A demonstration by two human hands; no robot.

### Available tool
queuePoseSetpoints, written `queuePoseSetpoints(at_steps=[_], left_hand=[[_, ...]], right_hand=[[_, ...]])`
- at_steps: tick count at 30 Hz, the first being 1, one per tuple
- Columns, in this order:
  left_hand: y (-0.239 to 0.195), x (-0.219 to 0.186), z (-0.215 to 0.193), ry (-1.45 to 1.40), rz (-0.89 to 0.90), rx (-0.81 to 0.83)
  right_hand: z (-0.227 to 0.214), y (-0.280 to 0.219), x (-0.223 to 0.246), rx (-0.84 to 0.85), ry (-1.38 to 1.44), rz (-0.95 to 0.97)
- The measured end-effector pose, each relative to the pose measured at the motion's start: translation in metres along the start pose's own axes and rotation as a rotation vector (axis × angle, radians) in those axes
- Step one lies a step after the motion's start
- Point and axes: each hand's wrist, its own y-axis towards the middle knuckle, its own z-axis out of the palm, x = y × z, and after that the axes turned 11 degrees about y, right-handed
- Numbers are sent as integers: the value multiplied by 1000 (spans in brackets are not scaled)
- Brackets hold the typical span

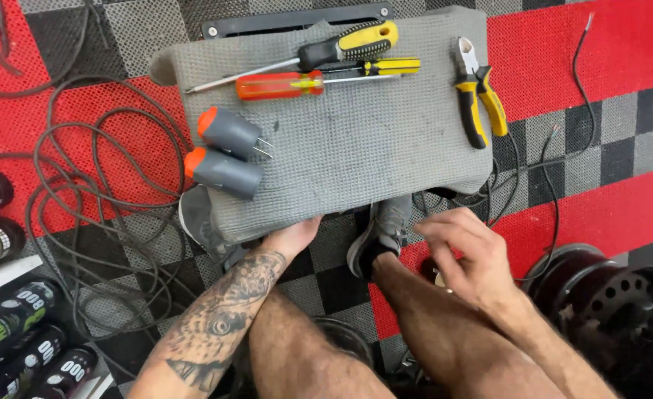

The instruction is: Assembling an electrical plug by stripping wires and securing them into the terminals using a screwdriver.

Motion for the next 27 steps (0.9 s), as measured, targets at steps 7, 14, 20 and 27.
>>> queuePoseSetpoints(at_steps=[7,14,20,27], left_hand=[[-12,-5,14,508,-89,-200],[-43,-40,43,1056,-99,-435],[-141,-83,114,1517,-90,-424],[-204,-168,166,1678,592,-536]], right_hand=[[-27,-72,-5,-238,134,487],[-59,-91,26,-358,125,535],[-93,-31,100,-244,-91,437],[-82,84,56,-126,-47,406]])
